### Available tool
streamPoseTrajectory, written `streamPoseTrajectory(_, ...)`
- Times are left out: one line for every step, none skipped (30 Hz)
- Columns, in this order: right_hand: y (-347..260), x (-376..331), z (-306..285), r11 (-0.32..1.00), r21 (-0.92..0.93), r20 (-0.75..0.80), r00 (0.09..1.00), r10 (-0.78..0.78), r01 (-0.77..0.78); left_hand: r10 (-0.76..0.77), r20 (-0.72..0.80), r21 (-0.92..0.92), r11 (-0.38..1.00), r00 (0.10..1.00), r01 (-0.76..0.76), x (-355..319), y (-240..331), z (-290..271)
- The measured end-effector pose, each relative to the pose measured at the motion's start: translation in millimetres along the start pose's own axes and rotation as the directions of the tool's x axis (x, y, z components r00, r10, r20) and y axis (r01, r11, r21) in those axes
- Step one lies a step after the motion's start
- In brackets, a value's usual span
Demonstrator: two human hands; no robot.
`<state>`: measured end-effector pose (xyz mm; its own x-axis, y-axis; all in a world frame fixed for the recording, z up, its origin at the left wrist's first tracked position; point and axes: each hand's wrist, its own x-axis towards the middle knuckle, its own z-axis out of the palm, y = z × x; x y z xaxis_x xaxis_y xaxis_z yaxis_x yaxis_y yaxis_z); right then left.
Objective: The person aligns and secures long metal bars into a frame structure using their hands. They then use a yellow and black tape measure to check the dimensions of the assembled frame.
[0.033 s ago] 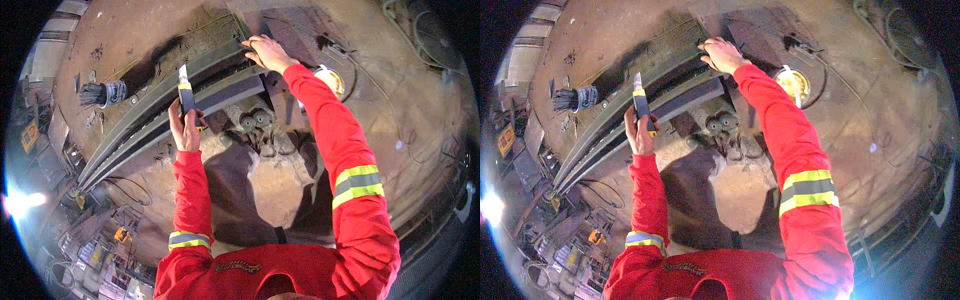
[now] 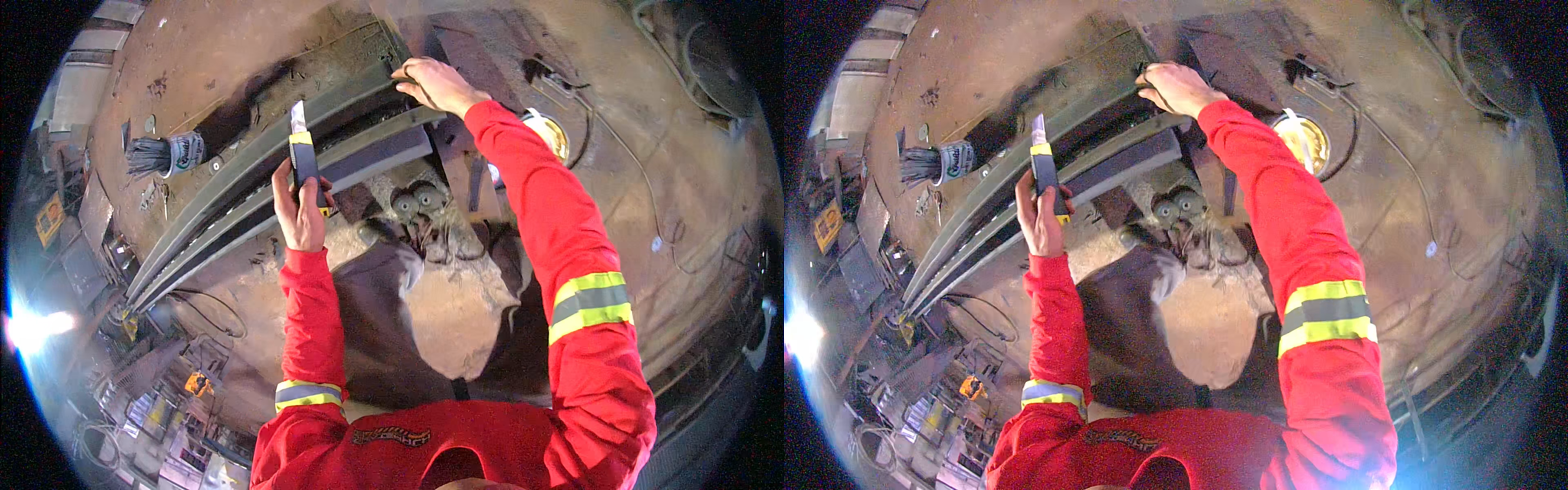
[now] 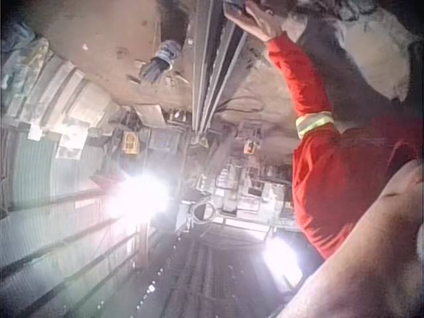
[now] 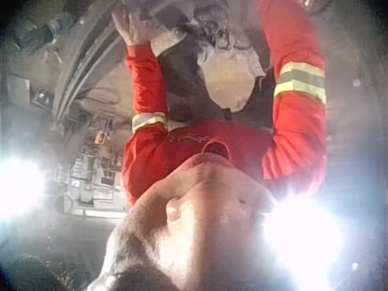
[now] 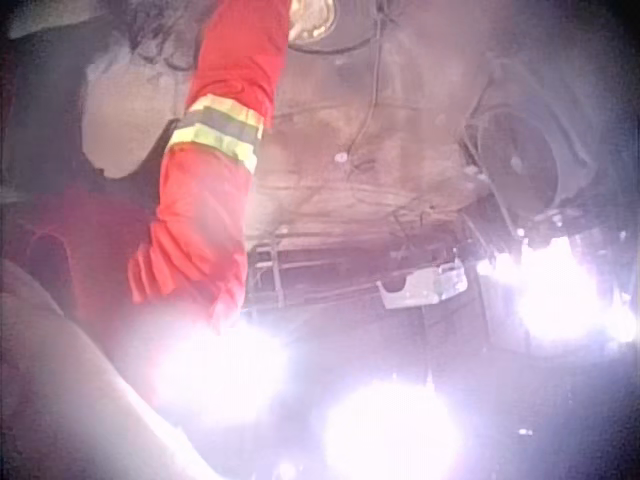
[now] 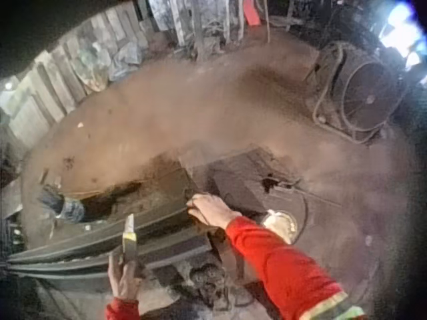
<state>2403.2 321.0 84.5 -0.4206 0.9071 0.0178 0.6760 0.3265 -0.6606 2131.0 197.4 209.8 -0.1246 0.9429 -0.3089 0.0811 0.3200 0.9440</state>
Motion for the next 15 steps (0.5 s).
streamPoseTrajectory(14, 7, 7, 0.998, 0.052, 0.009, 0.999, -0.037, 0.036, 0.076, 0.007, 0.058, 0.995, 0.997, -0.076, 6, -11, 14)
streamPoseTrajectory(24, 12, 8, 0.992, 0.102, 0.020, 0.997, -0.075, 0.073, 0.149, 0.018, 0.113, 0.982, 0.989, -0.150, 11, -17, 29)
streamPoseTrajectory(26, 15, 5, 0.988, 0.092, 0.031, 0.991, -0.127, 0.124, 0.158, 0.019, 0.150, 0.976, 0.987, -0.159, 17, -29, 38)
streamPoseTrajectory(31, 16, 9, 0.985, 0.101, 0.057, 0.988, -0.144, 0.138, 0.168, 0.031, 0.185, 0.968, 0.985, -0.171, 19, -36, 46)
streamPoseTrajectory(33, 16, 9, 0.980, 0.091, 0.058, 0.982, -0.181, 0.176, 0.148, 0.050, 0.191, 0.969, 0.988, -0.155, 19, -38, 52)
streamPoseTrajectory(34, 18, 6, 0.973, 0.074, 0.046, 0.974, -0.224, 0.220, 0.174, 0.067, 0.247, 0.951, 0.983, -0.185, 20, -40, 57)
streamPoseTrajectory(39, 20, 7, 0.974, 0.082, 0.079, 0.973, -0.218, 0.212, 0.212, 0.084, 0.300, 0.926, 0.974, -0.227, 23, -44, 63)
streamPoseTrajectory(45, 23, 11, 0.956, 0.073, 0.031, 0.958, -0.286, 0.283, 0.246, 0.103, 0.354, 0.897, 0.964, -0.266, 27, -49, 68)
streamPoseTrajectory(45, 23, 9, 0.954, 0.100, 0.025, 0.958, -0.287, 0.283, 0.300, 0.106, 0.378, 0.870, 0.948, -0.318, 27, -52, 73)
streamPoseTrajectory(46, 22, 10, 0.950, 0.137, 0.023, 0.958, -0.287, 0.281, 0.337, 0.120, 0.433, 0.828, 0.934, -0.355, 26, -54, 77)
streamPoseTrajectory(48, 22, 12, 0.943, 0.169, 0.002, 0.956, -0.292, 0.287, 0.371, 0.137, 0.488, 0.782, 0.918, -0.389, 25, -54, 80)
streamPoseTrajectory(50, 21, 14, 0.935, 0.202, -0.018, 0.956, -0.292, 0.290, 0.399, 0.157, 0.540, 0.731, 0.903, -0.417, 23, -53, 82)
streamPoseTrajectory(51, 20, 15, 0.927, 0.236, -0.038, 0.956, -0.291, 0.292, 0.390, 0.163, 0.624, 0.671, 0.906, -0.401, 21, -54, 84)
streamPoseTrajectory(51, 20, 16, 0.928, 0.206, -0.056, 0.950, -0.307, 0.312, 0.447, 0.202, 0.671, 0.585, 0.872, -0.455, 22, -55, 86)
streamPoseTrajectory(52, 17, 15, 0.932, 0.168, -0.059, 0.947, -0.314, 0.320, 0.491, 0.242, 0.702, 0.507, 0.837, -0.500, 22, -57, 89)
